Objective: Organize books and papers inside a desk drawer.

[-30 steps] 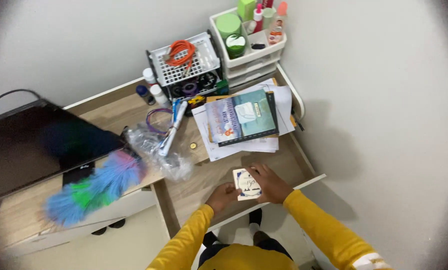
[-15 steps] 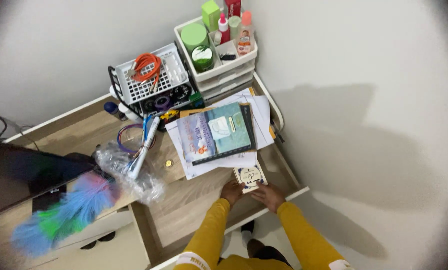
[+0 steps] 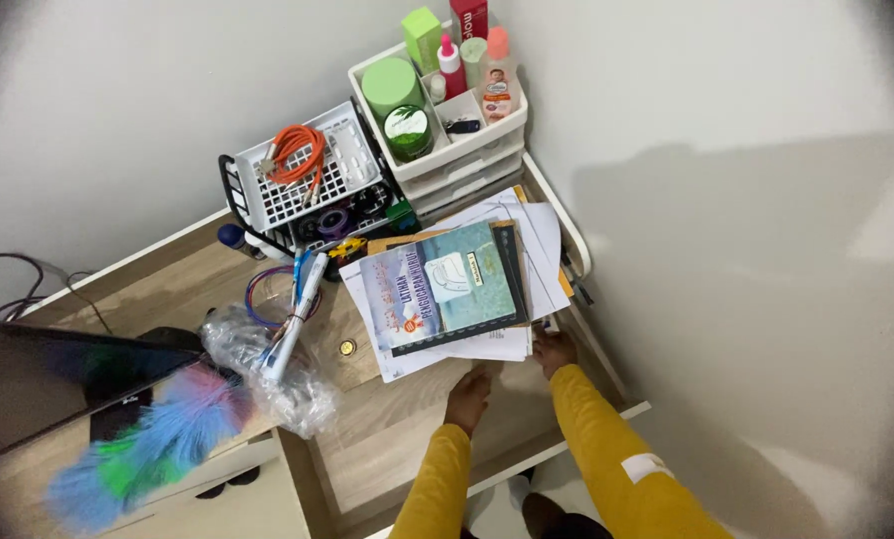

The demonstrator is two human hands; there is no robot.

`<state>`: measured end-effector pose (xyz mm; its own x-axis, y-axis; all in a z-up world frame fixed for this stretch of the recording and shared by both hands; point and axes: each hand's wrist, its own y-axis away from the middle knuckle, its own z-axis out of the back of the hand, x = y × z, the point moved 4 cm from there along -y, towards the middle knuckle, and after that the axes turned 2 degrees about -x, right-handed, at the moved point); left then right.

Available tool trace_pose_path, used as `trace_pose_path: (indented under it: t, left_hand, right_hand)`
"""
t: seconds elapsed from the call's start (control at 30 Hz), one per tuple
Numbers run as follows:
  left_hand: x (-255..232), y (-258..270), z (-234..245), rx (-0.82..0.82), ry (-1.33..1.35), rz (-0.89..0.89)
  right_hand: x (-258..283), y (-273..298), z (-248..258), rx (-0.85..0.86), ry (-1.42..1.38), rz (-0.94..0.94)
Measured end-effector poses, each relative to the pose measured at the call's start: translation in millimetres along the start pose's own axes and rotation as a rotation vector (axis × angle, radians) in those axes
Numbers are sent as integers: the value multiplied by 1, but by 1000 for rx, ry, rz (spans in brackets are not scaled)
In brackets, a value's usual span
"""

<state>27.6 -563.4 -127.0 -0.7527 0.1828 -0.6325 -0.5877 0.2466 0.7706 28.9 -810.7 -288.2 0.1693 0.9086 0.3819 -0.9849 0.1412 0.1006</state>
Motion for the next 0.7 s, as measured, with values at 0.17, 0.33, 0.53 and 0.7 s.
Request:
trace_pose_path:
  t: [0.17, 0.33, 0.53, 0.7]
  left_hand:
    - [-13, 27, 10, -58, -18, -24]
    - [-19, 44, 7, -31, -82, -17]
    - [-16, 41, -11, 34, -130, 41]
    - [-4, 33, -28, 96, -200, 41]
  right_hand:
    - [-54, -11, -93, -84, -1651, -1067]
    - [18, -4, 52, 532, 80, -521]
    - [-21, 11, -24, 68, -281, -557]
    - [11, 44, -25, -229, -1937, -1064]
